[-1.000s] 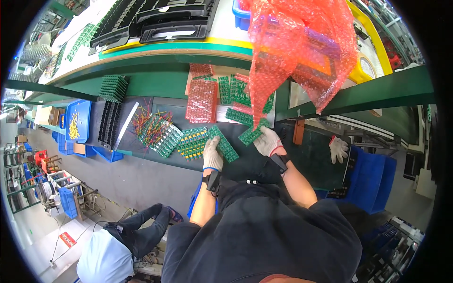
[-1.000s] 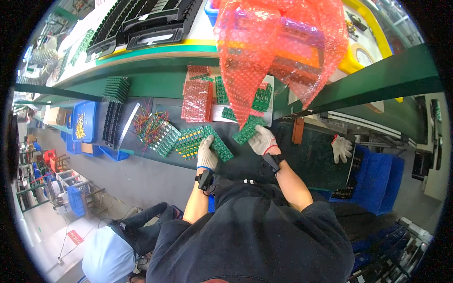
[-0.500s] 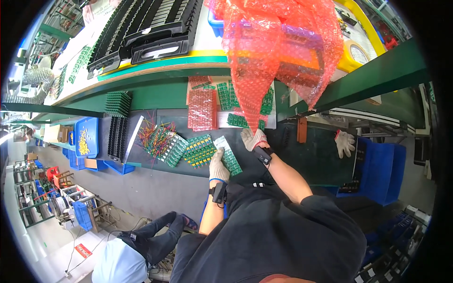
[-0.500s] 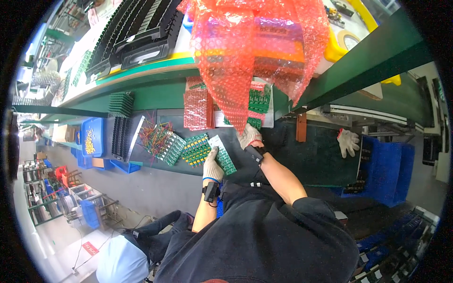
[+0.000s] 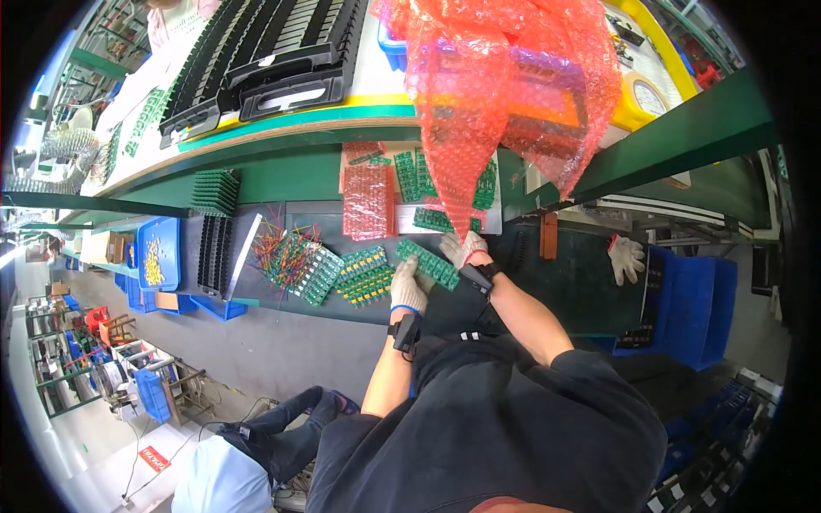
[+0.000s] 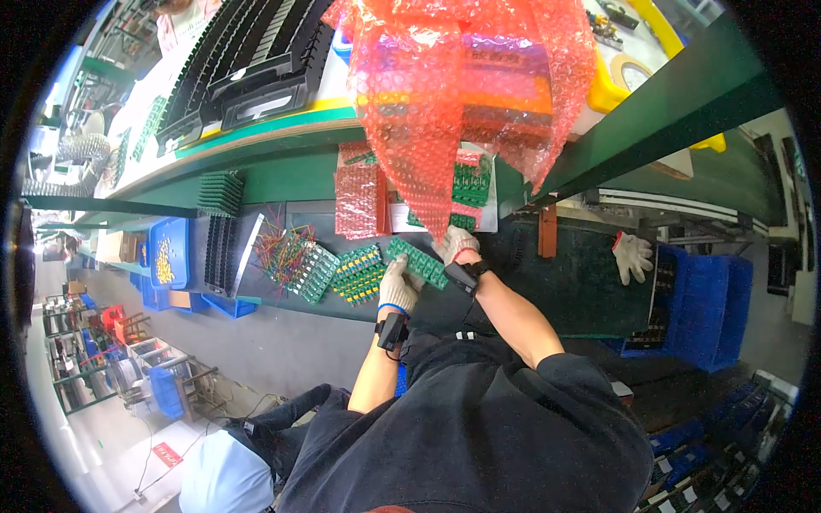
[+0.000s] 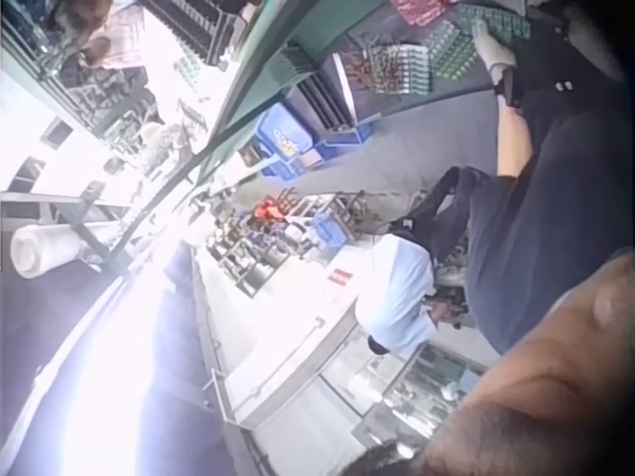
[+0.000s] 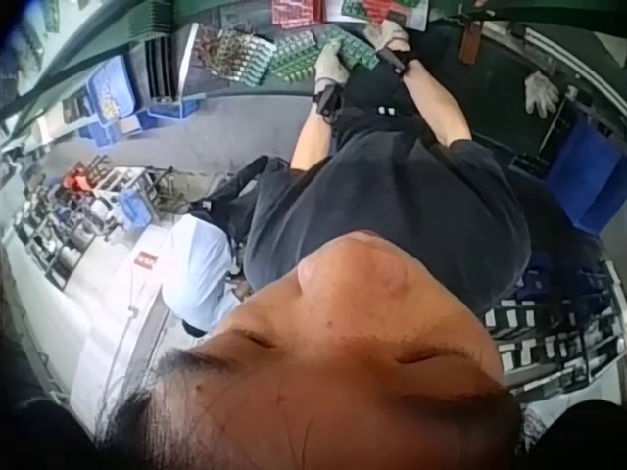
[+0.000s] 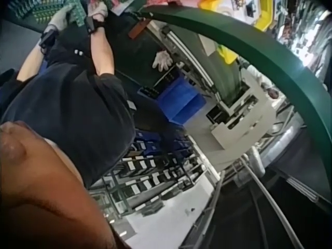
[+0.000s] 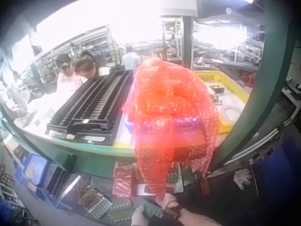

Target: The person picks up green circuit boards from the table, aligns them into stacks, and organizes them before placing the boards into a black tray.

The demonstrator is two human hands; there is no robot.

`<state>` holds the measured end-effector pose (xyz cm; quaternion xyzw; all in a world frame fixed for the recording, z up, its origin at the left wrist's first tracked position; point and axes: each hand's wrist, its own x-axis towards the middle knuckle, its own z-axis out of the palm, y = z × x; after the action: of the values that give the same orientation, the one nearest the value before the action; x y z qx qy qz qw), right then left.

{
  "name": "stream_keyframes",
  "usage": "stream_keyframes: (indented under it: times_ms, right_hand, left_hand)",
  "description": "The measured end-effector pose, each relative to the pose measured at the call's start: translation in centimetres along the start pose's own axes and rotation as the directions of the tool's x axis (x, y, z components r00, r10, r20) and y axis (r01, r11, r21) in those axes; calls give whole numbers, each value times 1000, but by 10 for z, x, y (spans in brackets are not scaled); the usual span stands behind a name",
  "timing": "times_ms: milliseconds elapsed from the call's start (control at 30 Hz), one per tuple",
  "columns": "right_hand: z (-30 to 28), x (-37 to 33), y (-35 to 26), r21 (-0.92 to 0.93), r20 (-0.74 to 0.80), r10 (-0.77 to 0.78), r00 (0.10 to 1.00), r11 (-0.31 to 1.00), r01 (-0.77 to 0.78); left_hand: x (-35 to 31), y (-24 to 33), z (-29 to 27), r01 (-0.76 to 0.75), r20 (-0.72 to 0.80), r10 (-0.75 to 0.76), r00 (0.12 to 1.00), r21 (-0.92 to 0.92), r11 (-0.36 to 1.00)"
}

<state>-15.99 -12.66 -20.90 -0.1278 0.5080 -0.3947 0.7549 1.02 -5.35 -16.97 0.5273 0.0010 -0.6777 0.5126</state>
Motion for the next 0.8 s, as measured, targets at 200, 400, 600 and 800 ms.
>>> stream_keyframes:
  times_ms: [200,400,600,800]
  right_hand:
    - [-34,-18,-23,-896,384,50,922,264,358]
    - [12,-97,-54,273,41,258,965,926,-260]
    - [-23,-71,-38,-87,-128,-71,989,994,60]
    - [-27,-53,-49,-6,-220,40,975,999,-42]
  left_hand:
    - [-6,19,60,22,14,-23,1000,30,999]
    - [39,8,49,174,-25,-193,981,-335,926]
    - [53,-19,78,137,-81,-157,984,-214,967]
    - [74,-16,66,136,13,-137,991,26,990]
